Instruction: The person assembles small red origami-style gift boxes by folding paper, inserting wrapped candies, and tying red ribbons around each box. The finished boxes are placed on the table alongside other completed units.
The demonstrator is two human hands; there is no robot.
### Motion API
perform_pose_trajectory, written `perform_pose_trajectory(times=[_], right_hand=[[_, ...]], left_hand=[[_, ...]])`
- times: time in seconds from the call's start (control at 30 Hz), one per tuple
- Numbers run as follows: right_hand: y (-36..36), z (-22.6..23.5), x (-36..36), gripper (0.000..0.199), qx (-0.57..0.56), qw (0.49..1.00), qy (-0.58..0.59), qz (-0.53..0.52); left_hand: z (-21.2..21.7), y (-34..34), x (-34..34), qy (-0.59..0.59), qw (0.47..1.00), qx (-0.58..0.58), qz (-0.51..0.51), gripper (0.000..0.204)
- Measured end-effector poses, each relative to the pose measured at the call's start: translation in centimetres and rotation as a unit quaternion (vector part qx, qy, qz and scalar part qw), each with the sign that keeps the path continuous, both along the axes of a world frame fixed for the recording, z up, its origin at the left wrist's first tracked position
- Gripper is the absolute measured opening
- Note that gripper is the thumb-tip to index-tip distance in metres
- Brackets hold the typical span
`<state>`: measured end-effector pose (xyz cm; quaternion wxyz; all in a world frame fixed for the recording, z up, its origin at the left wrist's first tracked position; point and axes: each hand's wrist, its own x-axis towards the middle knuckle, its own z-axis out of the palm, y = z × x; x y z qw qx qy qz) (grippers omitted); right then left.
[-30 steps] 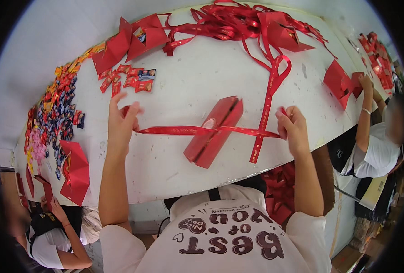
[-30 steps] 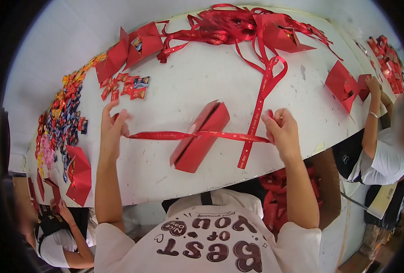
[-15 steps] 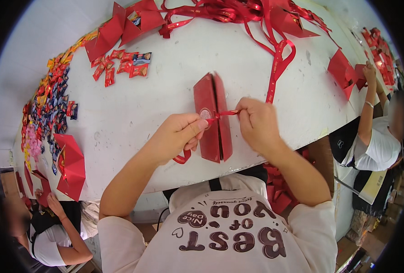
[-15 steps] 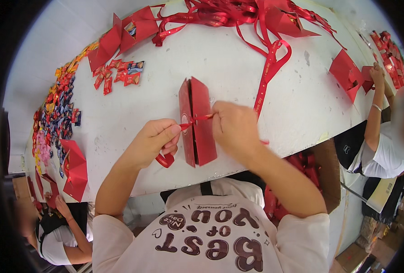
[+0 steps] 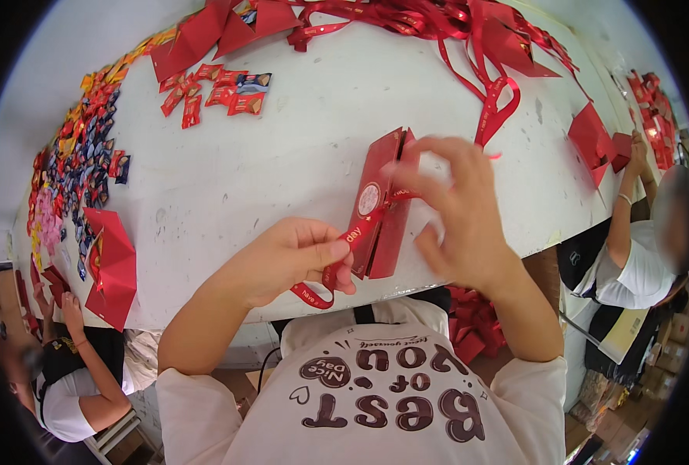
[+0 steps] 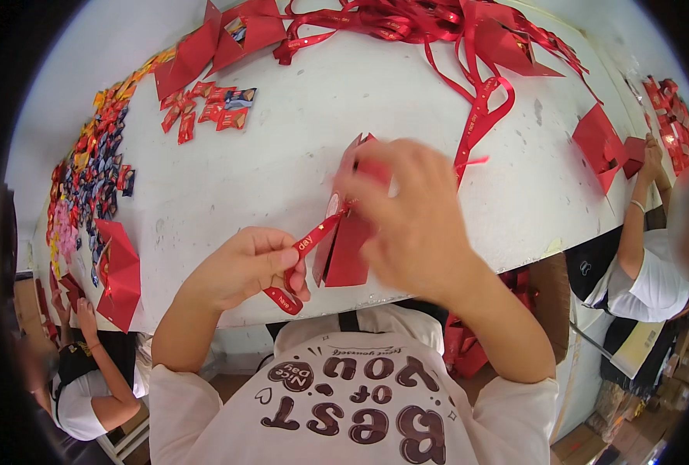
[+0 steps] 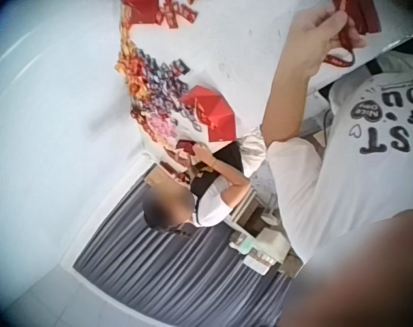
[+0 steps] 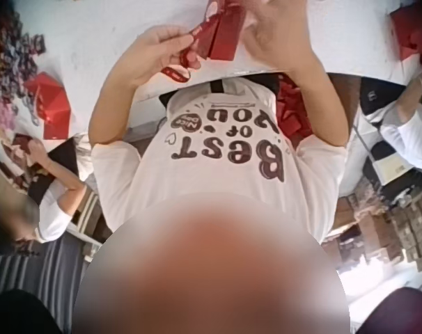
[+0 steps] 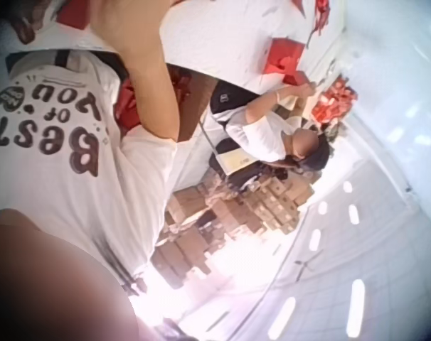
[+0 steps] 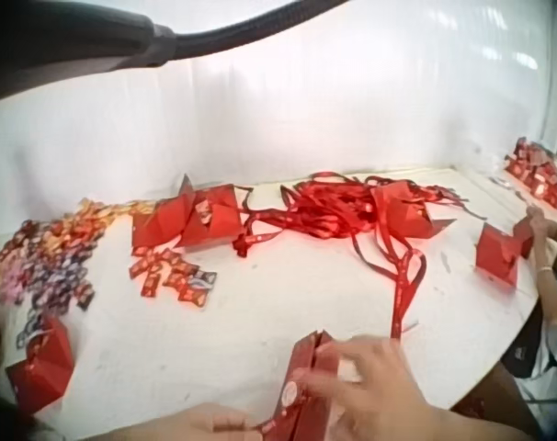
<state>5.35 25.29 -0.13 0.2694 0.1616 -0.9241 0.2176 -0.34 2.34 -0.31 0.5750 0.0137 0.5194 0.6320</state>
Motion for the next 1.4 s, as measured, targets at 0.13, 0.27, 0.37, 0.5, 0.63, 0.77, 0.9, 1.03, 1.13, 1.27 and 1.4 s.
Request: perform_pose_trajectory(times=[0.13, 0.27, 0.37, 0.5, 0.63, 0.77, 0.9, 1.03, 1.13, 1.27, 1.4], right_hand=[[-2.3, 0.6, -0.1, 0.035, 0.065, 0.992, 0.004, 0.109], [-2.4, 0.1, -0.1, 0.025, -0.293, 0.947, -0.06, 0.117], [-1.5, -0.7, -0.2, 0.014, -0.372, 0.914, -0.138, 0.083], [0.3, -2.6, 0.0, 0.022, -0.582, 0.753, -0.298, 0.082], [3.3, -3.7, 0.5, 0.047, -0.402, 0.794, -0.438, 0.129], [5.8, -3.4, -1.1, 0.054, -0.333, 0.632, -0.662, 0.226], [6.9, -3.5, -2.9, 0.058, -0.402, 0.468, -0.764, 0.188], [7.6, -2.2, -3.9, 0.035, -0.421, 0.512, -0.733, 0.153], [7.3, 1.4, -4.8, 0.021, -0.297, 0.644, -0.7, 0.082], [2.9, 7.0, -5.2, 0.011, 0.07, 0.899, -0.42, 0.1], [-2.3, 6.4, 2.1, 0.009, 0.293, 0.942, -0.145, 0.071]], left_hand=[[1.3, -1.0, 0.1, 0.178, 0.983, 0.021, -0.046, 0.02], [0.0, 1.5, -0.6, 0.352, 0.934, 0.053, 0.019, 0.015], [-2.6, 4.0, -1.3, 0.43, 0.895, 0.12, 0.022, 0.013], [-5.2, 4.4, -1.2, 0.361, 0.918, 0.159, 0.041, 0.01], [-5.8, 4.1, -0.4, 0.368, 0.907, 0.189, 0.084, 0.009], [-4.8, 4.2, -0.1, 0.28, 0.948, 0.105, 0.107, 0.011], [-2.8, 3.8, -1.0, 0.187, 0.98, 0.058, 0.045, 0.014], [-0.9, 4.0, -2.2, 0.174, 0.983, 0.033, -0.043, 0.016], [0.3, 4.9, -2.3, 0.24, 0.967, 0.006, -0.086, 0.014], [1.2, 6.3, -2.6, 0.324, 0.93, -0.061, -0.165, 0.012], [0.8, 6.6, -3.0, 0.238, 0.966, -0.005, -0.102, 0.013]])
